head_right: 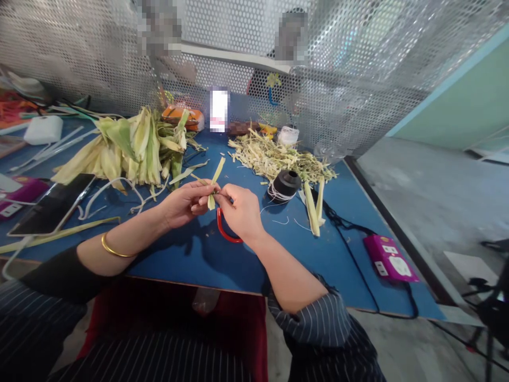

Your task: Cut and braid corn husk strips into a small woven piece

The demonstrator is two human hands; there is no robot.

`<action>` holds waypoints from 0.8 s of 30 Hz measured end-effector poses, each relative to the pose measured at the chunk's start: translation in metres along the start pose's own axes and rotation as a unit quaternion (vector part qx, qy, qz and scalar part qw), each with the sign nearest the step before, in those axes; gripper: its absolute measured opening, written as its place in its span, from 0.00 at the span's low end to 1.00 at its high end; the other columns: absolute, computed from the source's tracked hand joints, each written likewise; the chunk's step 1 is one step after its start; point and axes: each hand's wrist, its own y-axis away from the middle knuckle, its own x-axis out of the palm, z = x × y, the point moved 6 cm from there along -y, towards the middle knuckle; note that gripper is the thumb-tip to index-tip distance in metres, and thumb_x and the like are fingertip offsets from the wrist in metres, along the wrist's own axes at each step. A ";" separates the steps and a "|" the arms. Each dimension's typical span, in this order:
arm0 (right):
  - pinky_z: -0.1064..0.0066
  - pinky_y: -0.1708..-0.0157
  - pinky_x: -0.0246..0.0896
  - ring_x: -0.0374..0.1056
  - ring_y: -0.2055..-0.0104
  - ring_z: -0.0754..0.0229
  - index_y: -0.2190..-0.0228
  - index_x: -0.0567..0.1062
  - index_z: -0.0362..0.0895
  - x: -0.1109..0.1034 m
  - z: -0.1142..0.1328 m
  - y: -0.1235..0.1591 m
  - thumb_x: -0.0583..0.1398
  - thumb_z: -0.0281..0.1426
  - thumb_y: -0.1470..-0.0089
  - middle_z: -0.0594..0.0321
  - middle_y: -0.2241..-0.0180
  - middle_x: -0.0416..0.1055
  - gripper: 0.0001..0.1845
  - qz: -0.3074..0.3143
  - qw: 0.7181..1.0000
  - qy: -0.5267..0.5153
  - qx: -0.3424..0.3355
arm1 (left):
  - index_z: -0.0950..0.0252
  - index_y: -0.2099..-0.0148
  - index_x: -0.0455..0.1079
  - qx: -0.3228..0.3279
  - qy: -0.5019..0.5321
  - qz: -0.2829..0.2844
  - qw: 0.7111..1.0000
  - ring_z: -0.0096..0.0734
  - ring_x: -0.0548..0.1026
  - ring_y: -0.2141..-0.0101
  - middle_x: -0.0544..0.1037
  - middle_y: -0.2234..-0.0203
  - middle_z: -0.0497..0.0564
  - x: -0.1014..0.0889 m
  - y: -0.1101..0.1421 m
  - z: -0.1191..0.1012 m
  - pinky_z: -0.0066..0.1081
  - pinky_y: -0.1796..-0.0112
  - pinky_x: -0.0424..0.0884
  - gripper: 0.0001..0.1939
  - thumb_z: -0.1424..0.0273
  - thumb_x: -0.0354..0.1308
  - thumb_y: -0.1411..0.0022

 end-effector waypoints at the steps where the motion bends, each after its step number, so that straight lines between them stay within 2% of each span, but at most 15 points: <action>1: 0.73 0.70 0.51 0.58 0.75 0.66 0.80 0.65 0.44 0.000 0.003 0.001 0.57 0.33 0.45 0.68 0.80 0.63 0.13 -0.004 1.000 0.020 -0.016 | 0.69 0.65 0.72 -0.005 0.009 -0.002 1.000 0.13 0.55 0.88 0.62 0.88 0.41 -0.001 -0.001 0.001 0.18 0.86 0.47 0.08 0.69 0.63 0.45; 5: 0.70 0.65 0.52 0.60 0.72 0.64 0.79 0.67 0.44 0.000 0.009 0.002 0.56 0.29 0.45 0.66 0.79 0.66 0.11 -0.010 0.995 0.084 -0.052 | 0.71 0.65 0.71 -0.032 0.024 -0.032 0.999 0.12 0.53 0.90 0.61 0.89 0.40 -0.003 -0.003 0.002 0.18 0.87 0.45 0.06 0.72 0.62 0.45; 8: 0.72 0.71 0.51 0.58 0.76 0.65 0.80 0.68 0.44 0.000 0.001 0.000 0.57 0.32 0.45 0.68 0.81 0.64 0.13 -0.006 0.998 0.057 -0.014 | 0.71 0.66 0.71 -0.029 0.044 -0.055 0.997 0.12 0.53 0.90 0.61 0.89 0.40 -0.002 -0.001 0.000 0.18 0.87 0.44 0.05 0.73 0.60 0.45; 12: 0.73 0.72 0.52 0.60 0.75 0.65 0.77 0.70 0.44 0.001 -0.007 -0.003 0.57 0.35 0.44 0.67 0.79 0.66 0.13 -0.009 1.000 0.000 -0.003 | 0.70 0.67 0.70 -0.015 0.068 -0.034 0.997 0.13 0.53 0.89 0.61 0.88 0.40 0.001 0.001 -0.003 0.18 0.87 0.47 0.04 0.73 0.59 0.44; 16: 0.72 0.68 0.56 0.64 0.72 0.64 0.75 0.73 0.44 0.003 -0.008 -0.004 0.56 0.35 0.43 0.65 0.76 0.70 0.12 -0.006 1.000 0.001 -0.028 | 0.69 0.60 0.72 0.018 0.013 -0.018 1.000 0.16 0.59 0.87 0.64 0.87 0.42 -0.001 0.000 -0.004 0.19 0.84 0.54 0.10 0.68 0.58 0.40; 20: 0.68 0.60 0.57 0.67 0.68 0.62 0.73 0.74 0.45 0.003 -0.005 -0.003 0.57 0.33 0.42 0.65 0.73 0.73 0.09 -0.022 0.997 0.053 -0.058 | 0.68 0.54 0.73 0.045 -0.063 -0.026 0.997 0.19 0.67 0.84 0.71 0.83 0.46 -0.003 -0.001 -0.005 0.20 0.82 0.60 0.15 0.63 0.56 0.38; 24: 0.66 0.53 0.56 0.69 0.64 0.61 0.69 0.74 0.46 -0.001 -0.002 -0.003 0.55 0.32 0.41 0.64 0.69 0.75 0.08 -0.046 0.986 0.128 -0.101 | 0.67 0.52 0.73 0.014 -0.086 -0.030 0.996 0.23 0.73 0.80 0.76 0.77 0.50 -0.005 0.001 -0.006 0.21 0.81 0.65 0.18 0.62 0.58 0.39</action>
